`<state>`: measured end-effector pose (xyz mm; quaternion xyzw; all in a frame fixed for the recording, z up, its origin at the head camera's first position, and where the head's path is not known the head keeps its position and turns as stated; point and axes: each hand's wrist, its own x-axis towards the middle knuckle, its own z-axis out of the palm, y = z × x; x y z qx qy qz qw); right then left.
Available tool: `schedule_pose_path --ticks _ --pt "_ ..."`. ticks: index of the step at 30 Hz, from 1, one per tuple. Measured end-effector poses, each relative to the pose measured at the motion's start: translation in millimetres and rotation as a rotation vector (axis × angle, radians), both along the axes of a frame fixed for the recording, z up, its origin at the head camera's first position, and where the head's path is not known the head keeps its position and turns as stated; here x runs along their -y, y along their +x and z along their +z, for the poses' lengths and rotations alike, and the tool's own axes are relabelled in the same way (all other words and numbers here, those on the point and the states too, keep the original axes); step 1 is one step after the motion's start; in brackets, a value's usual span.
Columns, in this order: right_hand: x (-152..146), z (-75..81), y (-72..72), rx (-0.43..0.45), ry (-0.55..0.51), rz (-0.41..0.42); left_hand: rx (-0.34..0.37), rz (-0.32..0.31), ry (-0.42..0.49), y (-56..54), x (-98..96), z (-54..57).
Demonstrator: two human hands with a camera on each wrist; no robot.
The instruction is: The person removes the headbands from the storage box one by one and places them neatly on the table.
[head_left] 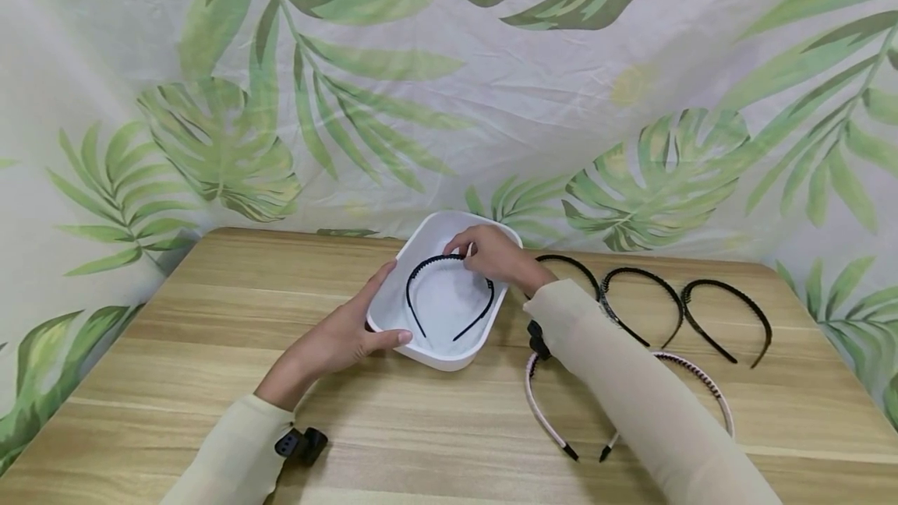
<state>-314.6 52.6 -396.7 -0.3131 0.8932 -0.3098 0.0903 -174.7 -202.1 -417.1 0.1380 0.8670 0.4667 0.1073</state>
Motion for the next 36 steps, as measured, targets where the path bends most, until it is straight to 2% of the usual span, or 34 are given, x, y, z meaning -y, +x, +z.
schedule_pose_path --ticks 16,25,36 --pt "0.6 5.1 1.1 -0.037 -0.004 -0.004 0.006 0.004 0.014 -0.7 -0.8 -0.9" --pt "2.9 16.9 9.0 -0.032 -0.018 -0.005 0.022 0.019 0.009 -1.2 -1.1 -1.3" --pt "-2.7 35.2 16.7 -0.101 -0.035 0.039 0.023 0.018 0.015 -0.6 -2.9 -0.2"
